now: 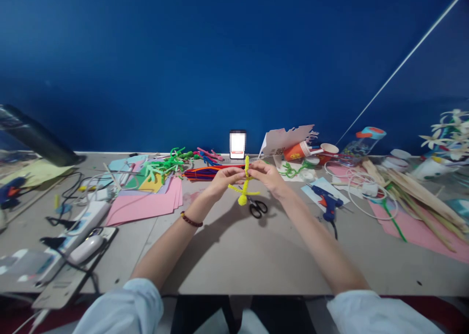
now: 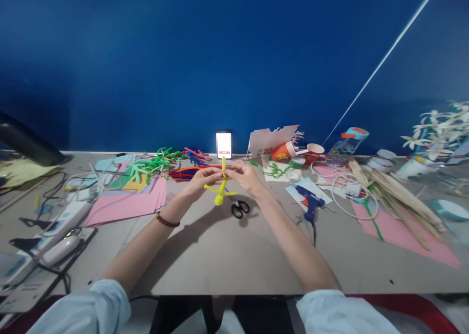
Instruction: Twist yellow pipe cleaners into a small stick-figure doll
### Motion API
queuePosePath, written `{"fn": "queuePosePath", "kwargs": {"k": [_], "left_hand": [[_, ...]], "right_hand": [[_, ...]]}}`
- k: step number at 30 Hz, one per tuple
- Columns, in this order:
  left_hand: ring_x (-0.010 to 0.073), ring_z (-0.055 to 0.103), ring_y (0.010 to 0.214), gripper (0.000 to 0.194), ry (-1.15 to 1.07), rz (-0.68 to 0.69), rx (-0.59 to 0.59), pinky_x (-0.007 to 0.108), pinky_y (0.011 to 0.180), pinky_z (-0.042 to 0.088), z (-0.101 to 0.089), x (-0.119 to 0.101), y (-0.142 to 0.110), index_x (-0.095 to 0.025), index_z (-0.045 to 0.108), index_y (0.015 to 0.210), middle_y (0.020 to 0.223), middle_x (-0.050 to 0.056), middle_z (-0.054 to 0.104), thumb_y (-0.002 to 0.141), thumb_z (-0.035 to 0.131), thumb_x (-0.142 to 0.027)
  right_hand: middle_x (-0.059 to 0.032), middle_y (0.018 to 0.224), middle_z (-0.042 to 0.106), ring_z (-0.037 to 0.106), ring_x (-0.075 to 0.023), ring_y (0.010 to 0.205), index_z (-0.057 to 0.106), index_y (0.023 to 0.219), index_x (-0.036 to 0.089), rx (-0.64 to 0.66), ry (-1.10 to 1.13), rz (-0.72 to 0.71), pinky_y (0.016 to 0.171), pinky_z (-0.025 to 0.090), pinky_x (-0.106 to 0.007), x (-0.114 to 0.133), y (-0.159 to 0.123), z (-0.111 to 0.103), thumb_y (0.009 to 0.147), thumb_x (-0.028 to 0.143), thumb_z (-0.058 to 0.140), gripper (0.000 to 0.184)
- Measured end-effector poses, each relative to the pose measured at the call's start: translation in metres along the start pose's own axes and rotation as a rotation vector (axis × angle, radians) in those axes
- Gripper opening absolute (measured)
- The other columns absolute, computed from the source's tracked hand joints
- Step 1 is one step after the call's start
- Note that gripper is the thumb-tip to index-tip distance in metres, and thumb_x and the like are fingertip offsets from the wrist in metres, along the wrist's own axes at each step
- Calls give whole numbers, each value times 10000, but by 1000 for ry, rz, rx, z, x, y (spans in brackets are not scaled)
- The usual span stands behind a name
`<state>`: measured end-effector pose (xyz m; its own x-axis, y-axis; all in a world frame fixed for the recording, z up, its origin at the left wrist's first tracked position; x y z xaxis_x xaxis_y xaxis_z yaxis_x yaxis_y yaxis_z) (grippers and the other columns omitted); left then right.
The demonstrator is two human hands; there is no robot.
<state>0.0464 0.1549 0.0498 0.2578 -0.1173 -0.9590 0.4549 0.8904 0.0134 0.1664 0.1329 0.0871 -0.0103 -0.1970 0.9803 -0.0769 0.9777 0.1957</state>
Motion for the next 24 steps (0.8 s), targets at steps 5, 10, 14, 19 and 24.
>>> {"fn": "queuePosePath", "kwargs": {"k": [5, 10, 14, 19, 24], "left_hand": [[182, 687, 752, 388, 140, 52, -57, 312, 749, 533, -5, -12, -2, -143, 733, 808, 807, 79, 746, 631, 802, -482], [209, 659, 779, 283, 525, 396, -172, 343, 767, 504, 0, -51, -18, -179, 736, 765, 801, 76, 736, 665, 788, -439], [220, 640, 792, 208, 839, 577, -204, 355, 774, 463, 12, -68, -31, -210, 729, 767, 804, 71, 727, 750, 725, -417], [250, 615, 833, 189, 1171, 763, -311, 446, 915, 372, 29, -79, -49, -224, 683, 670, 774, 78, 713, 816, 648, -339], [259, 603, 893, 138, 1239, 852, -325, 456, 960, 331, 42, -80, -58, -233, 672, 723, 823, 76, 720, 834, 595, -261]], "right_hand": [[-30, 861, 590, 578, -188, 855, 686, 742, 206, -120, -176, -115, 786, 513, -348, 7, 0, -9, 704, 417, 697, 215], [-52, 817, 635, 595, -206, 816, 691, 735, 208, -216, -352, -222, 756, 490, -360, 19, -8, -7, 744, 384, 651, 181], [-49, 788, 644, 588, -191, 746, 697, 744, 206, -268, -388, -232, 705, 485, -336, 24, -14, -5, 750, 347, 630, 156], [-54, 762, 672, 595, -209, 760, 681, 734, 199, -296, -371, -200, 744, 479, -360, 24, -15, -7, 737, 349, 625, 161], [-52, 726, 667, 589, -222, 785, 628, 649, 212, -359, -472, -257, 812, 460, -390, 33, -20, -10, 744, 332, 610, 153]]}}
Point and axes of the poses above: each hand's wrist, its own y-axis towards the middle knuckle, its own z-axis out of the palm, x = y × z, the point moved 10 cm from there along y, towards the middle knuckle
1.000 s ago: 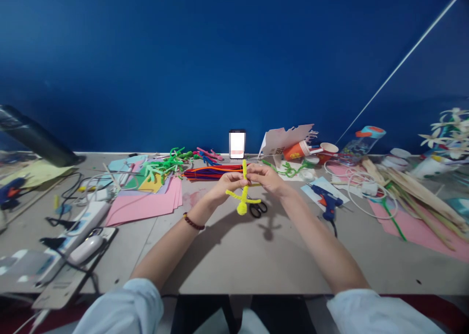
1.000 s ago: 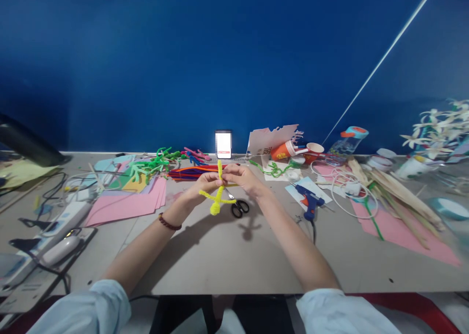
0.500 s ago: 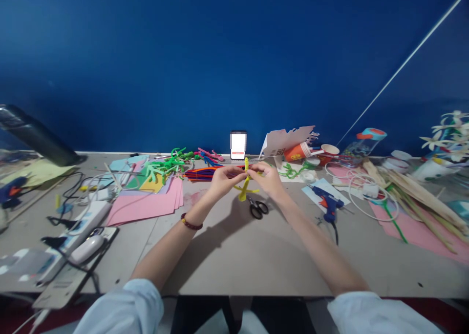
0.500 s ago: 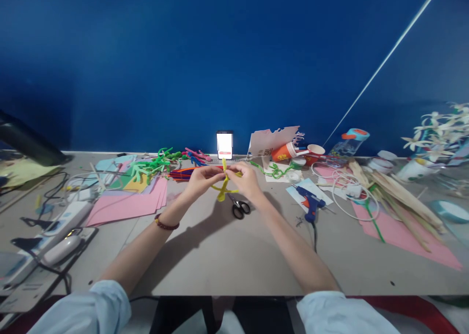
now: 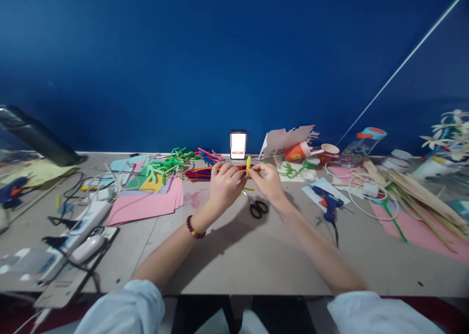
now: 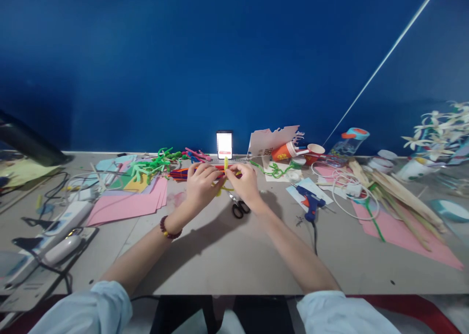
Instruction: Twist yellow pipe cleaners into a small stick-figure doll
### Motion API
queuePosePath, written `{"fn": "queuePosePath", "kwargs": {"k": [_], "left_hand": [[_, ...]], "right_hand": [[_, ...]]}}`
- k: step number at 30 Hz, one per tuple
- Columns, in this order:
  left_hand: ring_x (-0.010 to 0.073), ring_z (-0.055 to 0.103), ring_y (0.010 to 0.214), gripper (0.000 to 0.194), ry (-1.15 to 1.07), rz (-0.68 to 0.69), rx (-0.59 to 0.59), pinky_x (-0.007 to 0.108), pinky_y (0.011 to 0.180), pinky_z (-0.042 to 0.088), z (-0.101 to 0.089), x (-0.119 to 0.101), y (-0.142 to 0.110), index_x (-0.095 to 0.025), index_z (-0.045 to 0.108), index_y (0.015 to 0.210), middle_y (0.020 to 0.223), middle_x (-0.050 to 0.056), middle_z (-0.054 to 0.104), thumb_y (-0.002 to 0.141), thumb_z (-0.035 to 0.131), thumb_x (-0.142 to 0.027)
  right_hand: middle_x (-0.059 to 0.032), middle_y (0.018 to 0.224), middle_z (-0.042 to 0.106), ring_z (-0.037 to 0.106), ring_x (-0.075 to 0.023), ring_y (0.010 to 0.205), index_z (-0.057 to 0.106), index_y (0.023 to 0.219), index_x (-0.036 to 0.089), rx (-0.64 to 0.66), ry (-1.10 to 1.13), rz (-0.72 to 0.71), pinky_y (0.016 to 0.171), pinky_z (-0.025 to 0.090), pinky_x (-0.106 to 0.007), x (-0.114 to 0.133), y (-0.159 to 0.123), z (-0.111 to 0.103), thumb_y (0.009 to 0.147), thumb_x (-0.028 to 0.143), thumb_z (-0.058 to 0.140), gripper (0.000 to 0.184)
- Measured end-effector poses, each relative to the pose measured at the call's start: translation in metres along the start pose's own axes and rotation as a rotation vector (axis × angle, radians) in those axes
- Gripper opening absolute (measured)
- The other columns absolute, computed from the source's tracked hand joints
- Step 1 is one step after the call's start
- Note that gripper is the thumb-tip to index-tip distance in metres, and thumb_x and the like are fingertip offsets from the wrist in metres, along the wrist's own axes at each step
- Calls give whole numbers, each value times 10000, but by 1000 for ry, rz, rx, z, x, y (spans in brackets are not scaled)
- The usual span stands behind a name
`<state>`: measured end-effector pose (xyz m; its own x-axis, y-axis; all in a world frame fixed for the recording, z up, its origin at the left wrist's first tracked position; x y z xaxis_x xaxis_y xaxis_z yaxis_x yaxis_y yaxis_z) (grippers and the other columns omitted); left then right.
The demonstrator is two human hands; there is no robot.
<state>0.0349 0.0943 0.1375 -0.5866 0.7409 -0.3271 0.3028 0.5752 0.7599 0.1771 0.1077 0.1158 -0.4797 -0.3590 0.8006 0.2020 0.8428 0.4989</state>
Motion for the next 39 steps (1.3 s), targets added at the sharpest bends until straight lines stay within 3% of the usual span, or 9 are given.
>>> {"fn": "queuePosePath", "kwargs": {"k": [5, 9, 13, 17, 23, 28, 35, 39], "left_hand": [[251, 604, 868, 136, 63, 22, -12, 456, 945, 333, 0, -2, -1, -235, 664, 731, 830, 74, 720, 821, 566, -207], [247, 606, 864, 156, 86, 63, 4, 452, 958, 320, 1, -6, -2, -239, 659, 725, 815, 72, 719, 842, 555, -238], [235, 606, 833, 196, 1, 1, 35, 435, 925, 325, 3, 2, -1, -236, 658, 717, 817, 70, 725, 871, 537, -236], [220, 611, 835, 220, -93, -65, 82, 403, 888, 330, 8, 12, 2, -221, 663, 732, 824, 59, 723, 900, 526, -263], [200, 579, 783, 299, -484, -192, 211, 337, 768, 403, 23, 18, 3, -193, 670, 766, 775, 65, 671, 896, 531, -424], [149, 552, 687, 364, -949, -448, 379, 266, 614, 415, 44, 19, -7, -177, 672, 776, 753, 41, 632, 819, 608, -533], [141, 567, 647, 354, -1276, -674, 519, 264, 577, 433, 65, 14, -22, -172, 660, 653, 724, 61, 645, 745, 684, -513], [170, 606, 702, 321, -1281, -685, 482, 283, 629, 462, 66, 17, -21, -178, 675, 673, 736, 71, 666, 769, 648, -483]], "right_hand": [[-36, 714, 662, 601, -191, 691, 596, 658, 212, 27, 118, 59, 709, 494, -341, -3, -3, 7, 744, 334, 603, 149], [-41, 734, 668, 606, -187, 690, 601, 659, 213, 30, 134, 49, 711, 510, -343, 1, -5, 10, 742, 328, 604, 142], [-48, 757, 685, 613, -189, 710, 631, 687, 207, 38, 129, 46, 702, 513, -333, 1, -4, 10, 751, 330, 611, 140], [-57, 824, 705, 638, -198, 768, 672, 756, 198, 124, 173, 70, 712, 516, -332, -2, 0, 14, 747, 342, 639, 148], [-42, 898, 724, 658, -188, 811, 700, 886, 208, 414, 403, 157, 774, 525, -347, -6, 4, 25, 727, 442, 707, 283], [-27, 760, 692, 552, -120, 580, 725, 878, 187, 545, 425, 162, 565, 456, -279, -1, 4, 22, 712, 479, 734, 337], [-10, 696, 672, 557, -129, 601, 715, 755, 198, 558, 478, 103, 557, 400, -271, 4, 3, 25, 750, 454, 713, 257], [10, 661, 656, 541, -114, 581, 698, 767, 197, 526, 514, 153, 561, 398, -260, -4, 2, 28, 755, 435, 715, 239]]}}
Point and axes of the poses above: each hand's wrist, its own y-axis towards the middle knuckle, its own z-axis out of the palm, x = y × z, the point moved 10 cm from there along y, towards the middle knuckle
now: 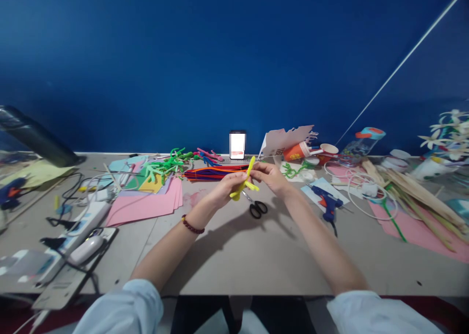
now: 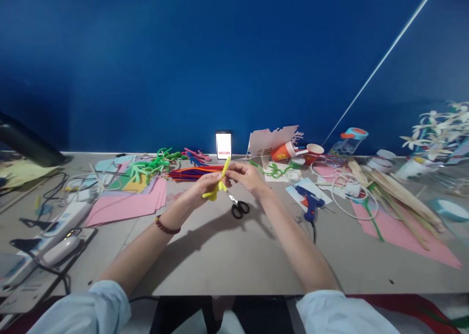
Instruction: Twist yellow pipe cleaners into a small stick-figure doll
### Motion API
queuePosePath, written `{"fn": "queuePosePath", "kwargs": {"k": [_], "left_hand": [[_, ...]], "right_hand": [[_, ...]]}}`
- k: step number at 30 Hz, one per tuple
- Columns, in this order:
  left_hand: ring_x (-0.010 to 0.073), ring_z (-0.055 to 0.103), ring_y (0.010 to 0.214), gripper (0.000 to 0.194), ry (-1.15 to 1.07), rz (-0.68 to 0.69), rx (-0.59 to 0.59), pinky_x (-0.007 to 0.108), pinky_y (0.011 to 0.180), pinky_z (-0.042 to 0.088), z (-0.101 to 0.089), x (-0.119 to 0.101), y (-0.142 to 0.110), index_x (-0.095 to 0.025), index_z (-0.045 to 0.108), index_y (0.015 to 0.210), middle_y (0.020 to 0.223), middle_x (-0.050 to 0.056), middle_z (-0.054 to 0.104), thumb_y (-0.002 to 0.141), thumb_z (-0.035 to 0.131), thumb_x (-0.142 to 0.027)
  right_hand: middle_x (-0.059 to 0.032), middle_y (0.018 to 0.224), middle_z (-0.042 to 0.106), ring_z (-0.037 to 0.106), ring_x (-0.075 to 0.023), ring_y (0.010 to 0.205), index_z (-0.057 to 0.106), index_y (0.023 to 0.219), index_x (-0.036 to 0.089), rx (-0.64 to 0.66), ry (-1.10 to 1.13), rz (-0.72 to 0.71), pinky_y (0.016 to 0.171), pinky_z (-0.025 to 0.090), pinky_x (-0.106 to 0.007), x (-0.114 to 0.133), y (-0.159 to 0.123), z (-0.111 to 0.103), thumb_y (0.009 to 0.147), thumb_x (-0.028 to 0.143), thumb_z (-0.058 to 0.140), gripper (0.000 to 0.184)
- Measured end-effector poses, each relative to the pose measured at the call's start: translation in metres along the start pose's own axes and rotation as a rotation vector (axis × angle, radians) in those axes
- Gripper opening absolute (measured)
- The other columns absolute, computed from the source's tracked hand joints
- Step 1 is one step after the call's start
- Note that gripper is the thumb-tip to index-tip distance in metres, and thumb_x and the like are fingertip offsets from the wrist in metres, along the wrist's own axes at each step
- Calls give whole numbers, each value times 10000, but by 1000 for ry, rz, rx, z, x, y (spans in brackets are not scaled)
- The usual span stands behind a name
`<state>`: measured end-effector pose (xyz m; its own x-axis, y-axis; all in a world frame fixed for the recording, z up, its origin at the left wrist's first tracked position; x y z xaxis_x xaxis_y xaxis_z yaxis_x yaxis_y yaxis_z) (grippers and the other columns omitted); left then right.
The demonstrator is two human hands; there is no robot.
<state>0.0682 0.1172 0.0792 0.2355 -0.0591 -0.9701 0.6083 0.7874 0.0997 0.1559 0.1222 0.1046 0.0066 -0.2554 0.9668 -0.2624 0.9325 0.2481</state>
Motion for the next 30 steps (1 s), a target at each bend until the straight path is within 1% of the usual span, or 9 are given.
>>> {"fn": "queuePosePath", "kwargs": {"k": [4, 8, 11, 14, 17, 19, 22, 24, 30], "left_hand": [[188, 610, 747, 196, 216, 146, -71, 297, 662, 464, -6, -17, -2, -193, 690, 789, 812, 57, 681, 781, 566, -345], [234, 605, 908, 249, 726, 411, -217, 353, 811, 448, -3, -45, -15, -192, 652, 962, 946, 64, 681, 725, 586, -225], [245, 598, 966, 201, 1101, 525, -364, 389, 887, 399, 2, -55, -25, -193, 635, 953, 972, 74, 688, 753, 621, -210], [221, 614, 928, 79, 1230, 557, -456, 396, 921, 375, 0, -58, -29, -200, 636, 882, 918, 62, 699, 830, 593, -240], [204, 627, 872, 147, 1142, 555, -506, 399, 928, 377, -10, -60, -29, -199, 646, 812, 856, 50, 709, 884, 550, -284], [200, 631, 827, 214, 961, 515, -500, 367, 844, 423, -19, -58, -26, -192, 659, 766, 824, 58, 711, 885, 557, -338], [173, 609, 667, 274, 582, 348, -463, 292, 635, 443, -34, -42, -17, -174, 687, 748, 699, 51, 684, 831, 620, -427], [154, 587, 595, 303, 360, 216, -447, 272, 575, 433, -39, -27, -11, -157, 705, 740, 633, 38, 662, 772, 678, -456], [147, 625, 667, 239, -92, 2, -385, 264, 674, 472, -37, 2, -2, -128, 721, 680, 673, 53, 692, 663, 774, -361]], "right_hand": [[10, 686, 661, 568, -118, 631, 693, 779, 192, -104, 35, 37, 616, 449, -262, -7, 1, -8, 720, 444, 733, 262], [-7, 723, 679, 615, -148, 676, 670, 749, 188, -271, 121, 85, 662, 504, -298, -16, 0, -17, 619, 468, 783, 329], [-12, 719, 676, 629, -156, 684, 642, 697, 185, -317, 135, 103, 674, 517, -308, -21, 0, -14, 587, 478, 795, 349], [-21, 723, 680, 631, -157, 679, 649, 706, 179, -312, 115, 93, 660, 508, -304, -21, 0, -9, 599, 498, 780, 361], [-34, 752, 697, 599, -145, 658, 686, 771, 172, -308, 56, 80, 602, 465, -281, -19, 0, -10, 628, 501, 758, 366], [-37, 764, 700, 557, -128, 625, 705, 803, 171, -285, 1, 82, 560, 420, -267, -19, 1, -11, 647, 496, 748, 363], [-33, 780, 699, 512, -110, 601, 720, 820, 179, -238, -51, 76, 543, 390, -261, -17, 2, -13, 662, 481, 744, 341], [-32, 807, 701, 531, -116, 630, 723, 818, 187, -216, -59, 62, 568, 408, -263, -15, 2, -13, 670, 468, 744, 319], [-20, 803, 692, 615, -151, 727, 704, 803, 200, -171, 17, 28, 656, 460, -282, -11, 3, -9, 682, 471, 745, 299]]}}
Point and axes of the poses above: each hand's wrist, its own y-axis towards the middle knuckle, its own z-axis out of the palm, x = y × z, the point moved 10 cm from there along y, towards the middle knuckle
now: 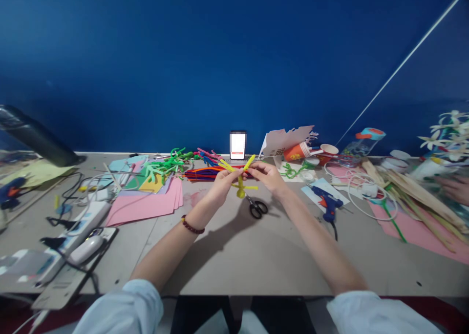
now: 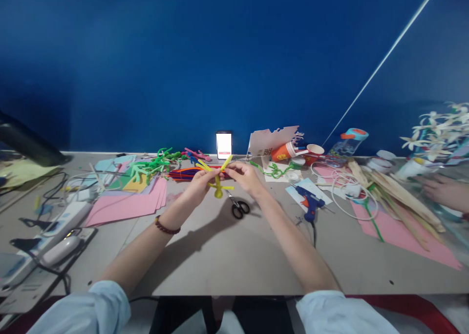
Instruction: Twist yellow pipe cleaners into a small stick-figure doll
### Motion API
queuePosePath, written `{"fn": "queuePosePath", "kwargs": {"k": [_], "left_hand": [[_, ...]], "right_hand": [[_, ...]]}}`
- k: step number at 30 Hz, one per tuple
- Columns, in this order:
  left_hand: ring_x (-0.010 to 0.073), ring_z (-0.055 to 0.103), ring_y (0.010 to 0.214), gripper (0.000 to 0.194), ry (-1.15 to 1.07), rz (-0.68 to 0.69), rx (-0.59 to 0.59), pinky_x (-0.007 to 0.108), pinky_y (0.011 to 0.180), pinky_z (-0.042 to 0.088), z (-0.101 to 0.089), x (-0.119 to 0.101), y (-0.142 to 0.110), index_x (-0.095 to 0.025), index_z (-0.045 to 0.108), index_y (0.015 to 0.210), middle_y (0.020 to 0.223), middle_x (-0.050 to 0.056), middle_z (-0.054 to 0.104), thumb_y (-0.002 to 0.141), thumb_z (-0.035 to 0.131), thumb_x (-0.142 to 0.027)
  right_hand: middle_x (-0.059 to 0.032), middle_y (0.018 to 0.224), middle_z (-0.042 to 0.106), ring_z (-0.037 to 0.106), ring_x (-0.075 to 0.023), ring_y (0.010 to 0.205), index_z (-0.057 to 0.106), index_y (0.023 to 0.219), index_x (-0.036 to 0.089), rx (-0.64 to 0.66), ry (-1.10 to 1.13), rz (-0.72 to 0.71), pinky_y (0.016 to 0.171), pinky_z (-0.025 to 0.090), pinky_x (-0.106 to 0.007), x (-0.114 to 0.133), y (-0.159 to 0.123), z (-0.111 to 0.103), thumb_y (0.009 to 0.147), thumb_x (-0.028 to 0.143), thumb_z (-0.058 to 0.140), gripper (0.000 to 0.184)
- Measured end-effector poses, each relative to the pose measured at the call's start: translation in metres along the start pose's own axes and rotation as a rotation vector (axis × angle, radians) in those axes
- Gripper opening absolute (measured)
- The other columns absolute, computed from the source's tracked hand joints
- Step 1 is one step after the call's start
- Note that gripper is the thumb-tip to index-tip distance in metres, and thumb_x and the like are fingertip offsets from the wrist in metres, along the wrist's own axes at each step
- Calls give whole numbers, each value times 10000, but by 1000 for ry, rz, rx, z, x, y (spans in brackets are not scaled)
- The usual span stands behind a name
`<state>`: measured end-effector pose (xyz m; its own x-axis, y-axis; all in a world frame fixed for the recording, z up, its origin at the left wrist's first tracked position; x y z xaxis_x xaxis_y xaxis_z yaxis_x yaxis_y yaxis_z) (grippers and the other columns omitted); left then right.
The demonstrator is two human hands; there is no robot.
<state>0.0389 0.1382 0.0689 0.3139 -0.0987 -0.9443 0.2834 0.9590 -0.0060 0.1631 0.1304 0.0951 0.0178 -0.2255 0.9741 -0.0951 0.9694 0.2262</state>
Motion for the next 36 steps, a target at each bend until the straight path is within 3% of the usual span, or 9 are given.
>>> {"fn": "queuePosePath", "kwargs": {"k": [4, 13, 21, 26, 29, 33, 36], "left_hand": [[109, 593, 607, 215, -138, -130, 84, 231, 623, 447, 10, 12, -1, -120, 693, 642, 623, 39, 658, 711, 740, -319], [101, 568, 594, 218, -314, -229, 163, 223, 612, 444, 23, 20, -7, -124, 628, 596, 582, 18, 595, 753, 686, -264], [100, 561, 579, 257, -319, -256, 176, 217, 589, 440, 27, 24, -9, -128, 646, 607, 591, 20, 605, 718, 730, -344], [152, 617, 708, 360, -89, -89, 67, 275, 717, 468, 13, 13, -2, -117, 698, 730, 727, 58, 677, 649, 790, -455], [178, 622, 802, 381, -9, 33, -7, 301, 766, 475, 3, 4, 1, -139, 684, 826, 820, 58, 676, 647, 789, -458], [208, 578, 1026, 455, 227, 370, -222, 340, 894, 458, -18, -27, -8, -202, 591, 1082, 1073, 73, 619, 702, 772, -372], [232, 486, 1204, 589, 488, 624, -292, 387, 1039, 370, -15, -51, -24, -244, 491, 1262, 1312, 108, 504, 743, 753, -337]], "right_hand": [[-17, 780, 687, 590, -139, 684, 706, 785, 201, 11, 34, 14, 630, 452, -279, -3, 1, 1, 658, 487, 760, 317], [-5, 709, 657, 525, -116, 623, 724, 835, 202, 80, 169, 31, 583, 396, -274, -13, 1, 11, 668, 468, 772, 318], [9, 702, 661, 576, -123, 636, 684, 774, 206, -22, 165, 50, 608, 432, -274, -22, 3, 1, 625, 444, 797, 302], [4, 735, 665, 606, -139, 674, 672, 769, 205, -98, 187, 70, 684, 501, -308, -15, 0, -4, 583, 470, 804, 349], [10, 708, 651, 573, -125, 644, 671, 763, 201, -195, 145, 58, 649, 486, -287, -12, -1, -14, 569, 459, 803, 349], [23, 659, 615, 474, -95, 554, 671, 781, 197, -293, 128, 75, 569, 425, -266, -18, -1, -24, 581, 445, 784, 338], [15, 684, 614, 472, -98, 563, 663, 786, 191, -343, 106, 71, 555, 404, -265, -21, -1, -29, 598, 444, 766, 331]]}}
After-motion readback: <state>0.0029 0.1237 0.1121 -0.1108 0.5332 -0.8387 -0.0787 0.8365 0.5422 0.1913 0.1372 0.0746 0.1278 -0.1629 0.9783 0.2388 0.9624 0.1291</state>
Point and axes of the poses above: each hand's wrist, its own y-axis towards the middle knuckle, its own z-axis out of the palm, x = y × z, the point moved 10 cm from there along y, towards the middle knuckle
